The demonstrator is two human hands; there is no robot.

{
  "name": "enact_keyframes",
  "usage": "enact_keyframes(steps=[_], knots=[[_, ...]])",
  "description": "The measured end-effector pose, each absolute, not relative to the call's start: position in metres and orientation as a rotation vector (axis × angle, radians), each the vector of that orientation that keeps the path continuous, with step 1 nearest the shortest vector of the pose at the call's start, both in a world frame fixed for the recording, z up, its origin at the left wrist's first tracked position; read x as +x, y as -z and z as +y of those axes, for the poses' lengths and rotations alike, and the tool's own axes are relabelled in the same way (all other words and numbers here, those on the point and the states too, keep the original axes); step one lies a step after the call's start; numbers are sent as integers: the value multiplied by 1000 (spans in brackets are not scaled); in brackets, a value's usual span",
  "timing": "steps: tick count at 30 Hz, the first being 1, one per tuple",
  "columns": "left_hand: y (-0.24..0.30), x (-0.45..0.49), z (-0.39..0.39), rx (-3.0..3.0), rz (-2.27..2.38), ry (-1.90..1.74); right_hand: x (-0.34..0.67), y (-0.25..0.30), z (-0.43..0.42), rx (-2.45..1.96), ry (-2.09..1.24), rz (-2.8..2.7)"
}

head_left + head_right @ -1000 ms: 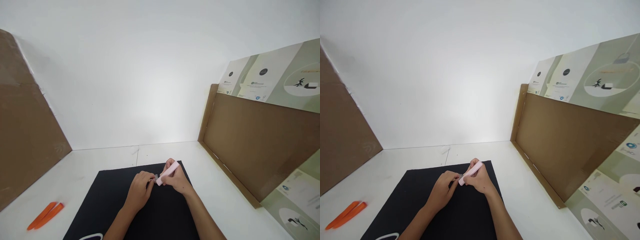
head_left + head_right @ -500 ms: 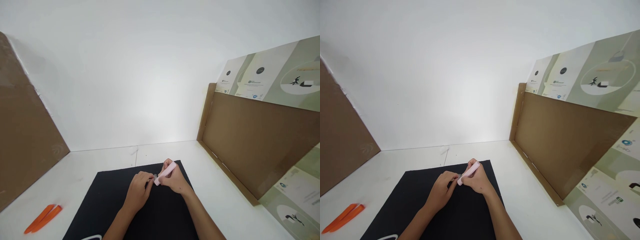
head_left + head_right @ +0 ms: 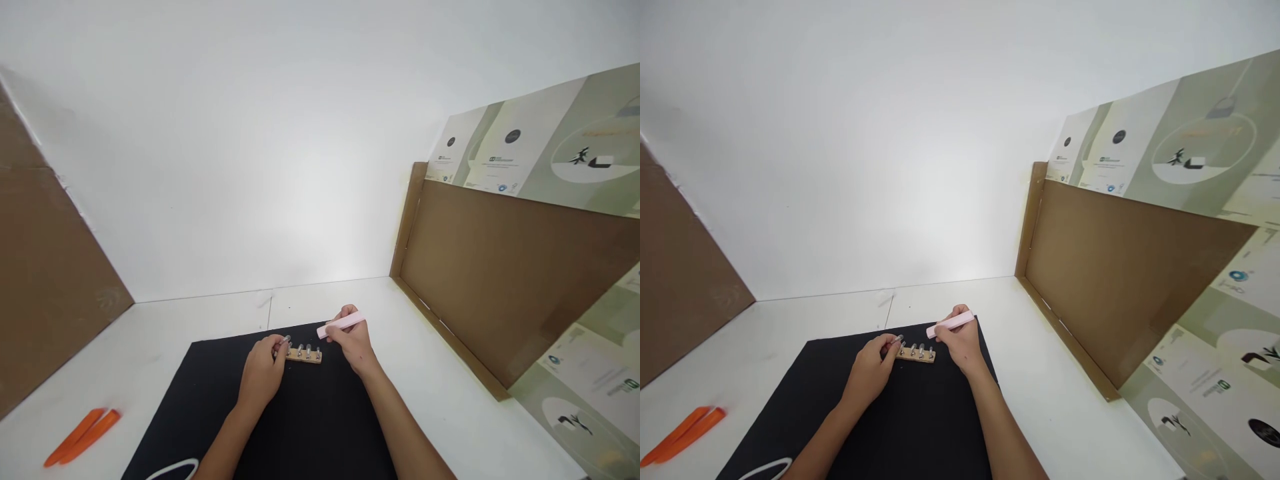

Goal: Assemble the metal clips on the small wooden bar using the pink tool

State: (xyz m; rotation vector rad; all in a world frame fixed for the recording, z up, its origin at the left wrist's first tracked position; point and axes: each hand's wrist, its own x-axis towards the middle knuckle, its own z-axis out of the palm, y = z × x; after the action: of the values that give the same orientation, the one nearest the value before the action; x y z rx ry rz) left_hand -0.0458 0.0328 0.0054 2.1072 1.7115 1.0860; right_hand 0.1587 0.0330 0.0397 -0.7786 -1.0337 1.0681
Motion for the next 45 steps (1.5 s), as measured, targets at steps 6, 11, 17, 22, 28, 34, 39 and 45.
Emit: enact_keyframes(steps=[6, 11, 17, 22, 28, 34, 39, 45], knots=[[-4, -55, 38, 1993, 1880, -912, 160, -39, 33, -761, -1083, -1010], [-3, -58, 39, 2008, 1891, -862, 161, -40, 33, -769, -1082, -998], [-6, -54, 34, 2033, 1965, -764, 161, -39, 34, -800, -1049, -1037], [-17, -56, 29, 1916, 2024, -666, 163, -39, 34, -796, -1062, -1028], [-37, -48, 7, 1837, 2114, -377, 165, -36, 38, -796, -1064, -1013], [-37, -17, -19, 2146, 2026, -255, 166, -38, 37, -797, -1064, -1006], [-27, -12, -21, 2255, 2057, -76, 167, -40, 36, -800, -1067, -1009], [-13, -15, -11, 2376, 2032, -37, 167, -38, 37, -773, -1074, -1002]])
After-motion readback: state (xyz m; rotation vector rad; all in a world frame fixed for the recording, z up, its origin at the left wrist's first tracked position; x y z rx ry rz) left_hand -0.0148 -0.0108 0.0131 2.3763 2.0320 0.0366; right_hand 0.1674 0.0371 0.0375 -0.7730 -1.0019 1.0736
